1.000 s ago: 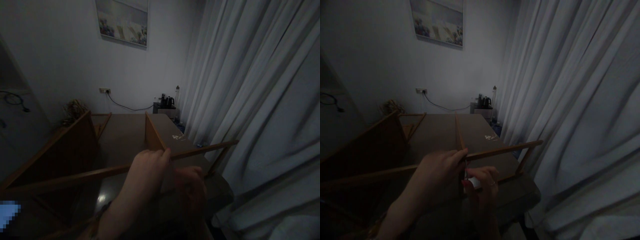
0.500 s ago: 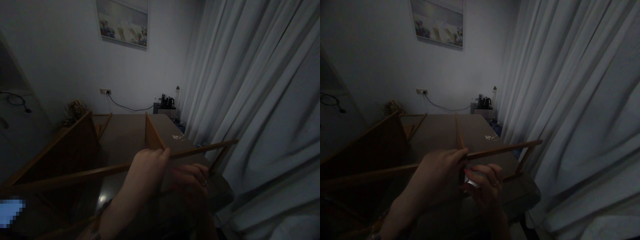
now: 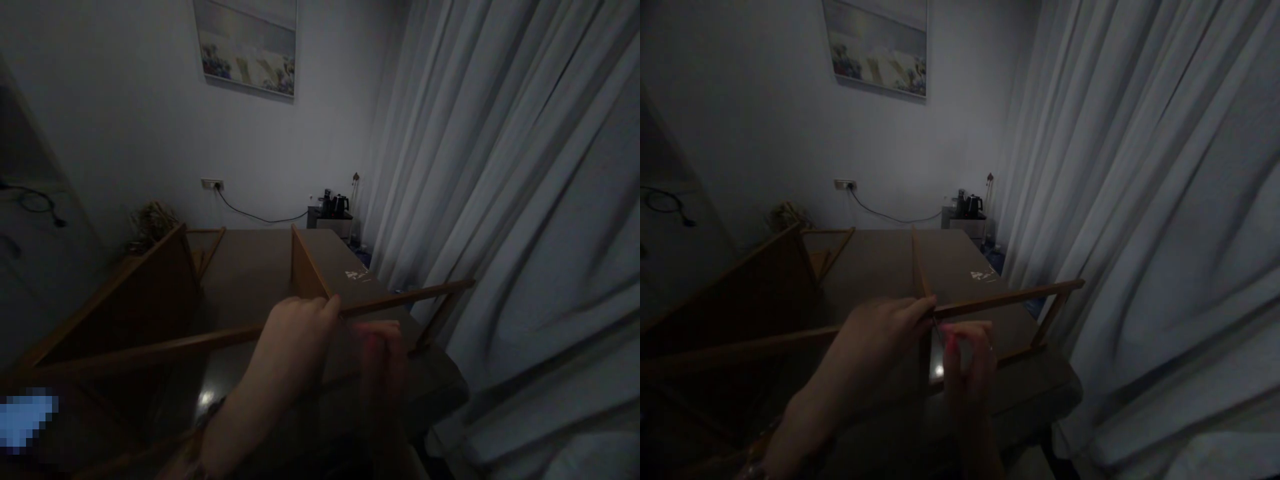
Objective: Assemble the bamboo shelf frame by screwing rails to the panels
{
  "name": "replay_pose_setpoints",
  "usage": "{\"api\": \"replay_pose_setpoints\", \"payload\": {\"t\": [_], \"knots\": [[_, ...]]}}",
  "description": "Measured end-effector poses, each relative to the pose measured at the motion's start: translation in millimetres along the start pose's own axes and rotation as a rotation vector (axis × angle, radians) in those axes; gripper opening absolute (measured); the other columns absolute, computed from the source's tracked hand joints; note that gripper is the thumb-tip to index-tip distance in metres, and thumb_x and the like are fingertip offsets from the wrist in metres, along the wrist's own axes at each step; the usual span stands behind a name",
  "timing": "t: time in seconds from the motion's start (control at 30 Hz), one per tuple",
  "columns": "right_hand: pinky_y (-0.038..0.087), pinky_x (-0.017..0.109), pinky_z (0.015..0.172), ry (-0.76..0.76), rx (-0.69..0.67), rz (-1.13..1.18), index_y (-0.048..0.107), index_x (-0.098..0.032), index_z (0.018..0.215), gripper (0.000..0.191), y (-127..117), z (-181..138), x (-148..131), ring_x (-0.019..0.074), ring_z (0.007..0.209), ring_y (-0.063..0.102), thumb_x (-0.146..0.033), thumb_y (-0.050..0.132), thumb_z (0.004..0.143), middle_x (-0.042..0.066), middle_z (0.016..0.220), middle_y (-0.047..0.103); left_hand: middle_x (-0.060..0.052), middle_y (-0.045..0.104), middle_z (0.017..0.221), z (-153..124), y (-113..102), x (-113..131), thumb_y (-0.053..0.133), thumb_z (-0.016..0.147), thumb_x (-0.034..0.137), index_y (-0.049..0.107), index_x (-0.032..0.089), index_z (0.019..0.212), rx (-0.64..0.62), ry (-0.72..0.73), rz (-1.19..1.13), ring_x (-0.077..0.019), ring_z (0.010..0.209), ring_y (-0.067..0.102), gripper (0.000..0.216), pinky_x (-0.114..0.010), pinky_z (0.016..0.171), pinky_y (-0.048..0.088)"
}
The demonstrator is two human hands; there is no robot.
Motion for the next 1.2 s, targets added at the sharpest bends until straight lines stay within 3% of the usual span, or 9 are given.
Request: {"api": "replay_pose_setpoints", "payload": {"t": [0.07,0.23,0.47,1.03,1.1,1.2], "knots": [[0.044,0.028,0.065,0.022,0.000,0.061,0.056,-0.024,0.102,0.015,1,-3,5,0.0143,0.075,0.054,-0.028,0.043,0.096,-0.001,0.080,0.057,-0.007,0.073,0.102,0,0,0,0.050,0.091,0.020,0.060,0.018,0.119,-0.001,0.000,0.000,-0.0267,0.084,0.071,0.030,-0.037,0.067,0.053],[0.043,0.027,0.063,-0.088,-0.140,0.146,0.059,-0.024,0.094,0.012,6,-5,-1,0.0141,0.075,0.054,-0.021,0.048,0.093,-0.001,0.079,0.058,-0.006,0.073,0.103,-1,0,-1,0.049,0.092,0.019,0.061,0.020,0.117,0.002,-0.023,-0.005,-0.0262,0.085,0.071,0.029,-0.036,0.067,0.053],[0.045,0.026,0.061,-0.077,-0.219,0.123,0.060,-0.023,0.092,0.013,9,-5,-4,0.0136,0.075,0.057,-0.016,0.048,0.092,0.000,0.080,0.058,-0.007,0.073,0.102,-1,-1,-6,0.053,0.089,0.023,0.062,0.021,0.116,0.039,-0.003,-0.068,-0.0242,0.087,0.071,0.029,-0.030,0.068,0.050],[0.046,0.027,0.065,-0.149,-0.167,0.003,0.059,-0.023,0.094,0.014,4,-4,-15,0.0137,0.077,0.056,-0.014,0.050,0.092,0.000,0.081,0.059,-0.007,0.074,0.101,-1,-3,-7,0.051,0.090,0.022,0.062,0.021,0.114,0.037,0.005,-0.117,-0.0267,0.090,0.071,0.027,-0.035,0.072,0.053],[0.046,0.029,0.067,-0.158,-0.101,-0.039,0.059,-0.023,0.090,0.014,-1,-5,-15,0.0147,0.078,0.055,-0.018,0.047,0.094,0.001,0.081,0.058,-0.007,0.074,0.101,-1,-4,-6,0.051,0.090,0.023,0.062,0.022,0.114,0.031,0.002,-0.120,-0.0265,0.090,0.071,0.026,-0.034,0.072,0.053],[0.046,0.034,0.076,-0.081,0.092,-0.127,0.058,-0.023,0.076,0.030,-17,-7,-10,0.0175,0.087,0.055,-0.031,0.039,0.098,0.004,0.088,0.057,-0.007,0.074,0.099,0,-4,-6,0.051,0.091,0.025,0.063,0.022,0.113,0.027,0.000,-0.121,-0.0253,0.089,0.071,0.025,-0.032,0.071,0.051]]}}
Point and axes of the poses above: each hand's wrist, its own z-axis towards the middle knuckle, its own y-axis out of the palm, x = y × z, the point moved 7 cm from there along z, towards the middle knuckle
